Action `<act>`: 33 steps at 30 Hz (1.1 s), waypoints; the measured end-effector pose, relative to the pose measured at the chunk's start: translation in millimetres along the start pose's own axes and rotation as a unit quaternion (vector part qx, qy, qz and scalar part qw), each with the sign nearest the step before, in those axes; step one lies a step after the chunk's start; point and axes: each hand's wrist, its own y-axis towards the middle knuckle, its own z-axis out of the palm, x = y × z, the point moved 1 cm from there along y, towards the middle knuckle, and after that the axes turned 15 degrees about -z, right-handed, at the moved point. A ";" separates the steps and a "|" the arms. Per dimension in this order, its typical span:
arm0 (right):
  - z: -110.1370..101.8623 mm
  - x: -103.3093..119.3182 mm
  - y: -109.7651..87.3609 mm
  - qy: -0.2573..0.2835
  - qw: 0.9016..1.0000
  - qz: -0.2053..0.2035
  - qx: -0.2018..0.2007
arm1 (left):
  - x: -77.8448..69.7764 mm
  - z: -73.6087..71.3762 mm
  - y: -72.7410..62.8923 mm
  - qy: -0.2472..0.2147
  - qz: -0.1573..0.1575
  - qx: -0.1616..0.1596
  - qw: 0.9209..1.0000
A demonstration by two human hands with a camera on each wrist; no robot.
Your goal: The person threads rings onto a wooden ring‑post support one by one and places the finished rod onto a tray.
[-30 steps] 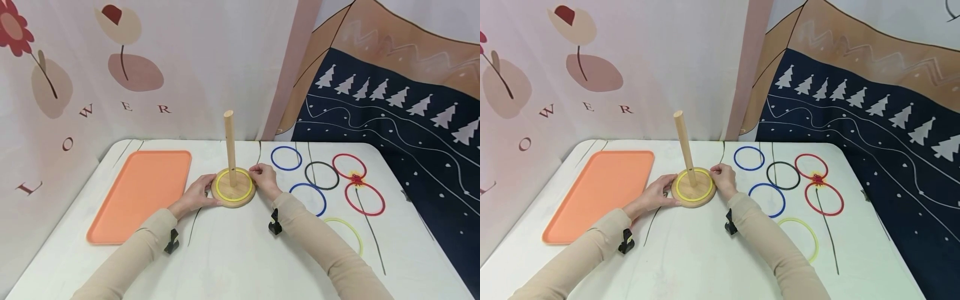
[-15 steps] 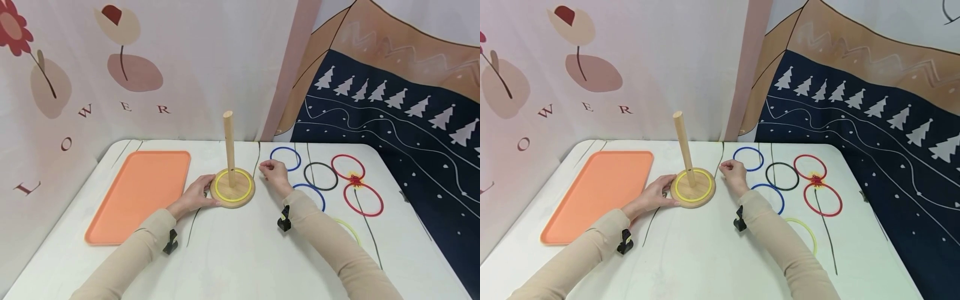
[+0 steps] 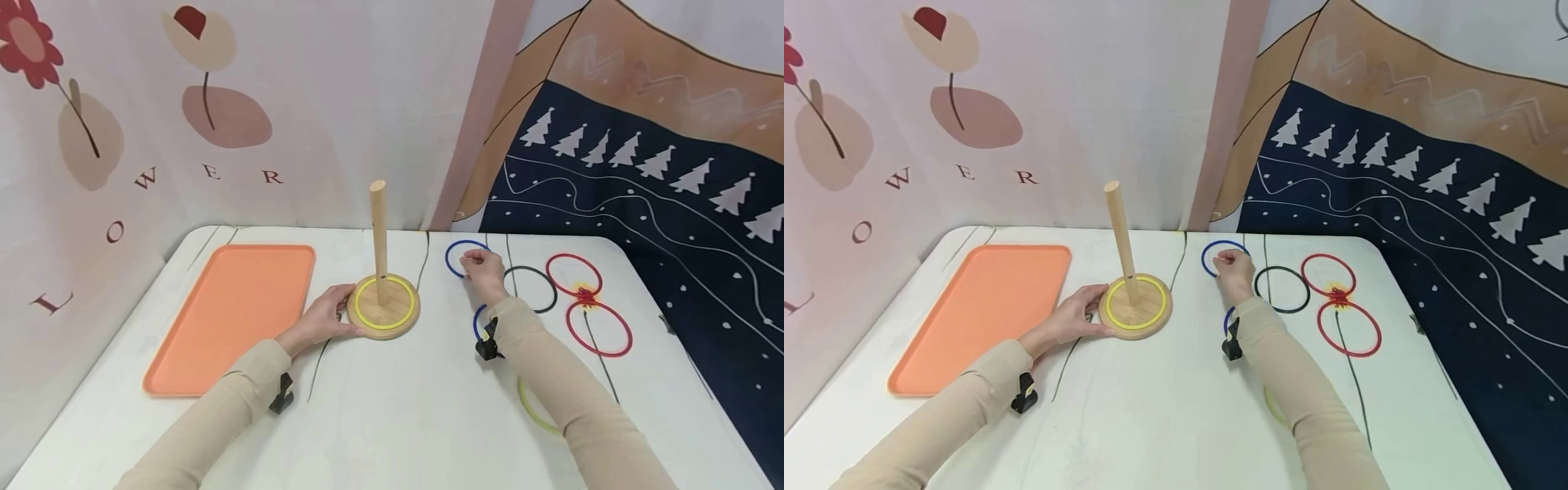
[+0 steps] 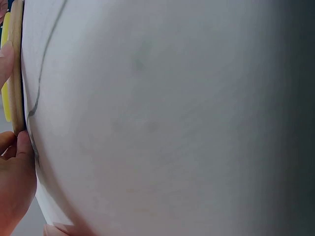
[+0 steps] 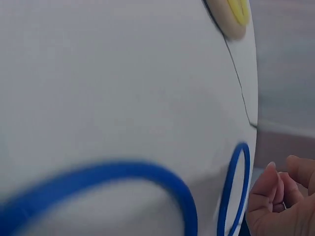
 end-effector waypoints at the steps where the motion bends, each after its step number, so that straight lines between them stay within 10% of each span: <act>1: -4.0 -0.9 3.3 0.000 1.000 0.004 -0.004 | -0.1 -0.1 -0.1 0.001 0.001 -0.001 1.000; 15: -34.4 -17.8 26.8 -0.100 0.994 0.015 -0.042 | 1.0 -0.5 0.9 -0.005 0.003 0.004 1.000; 33: -34.4 -38.4 40.8 -0.164 0.986 -0.013 0.010 | 0.4 0.7 -0.3 -0.005 -0.003 -0.002 1.000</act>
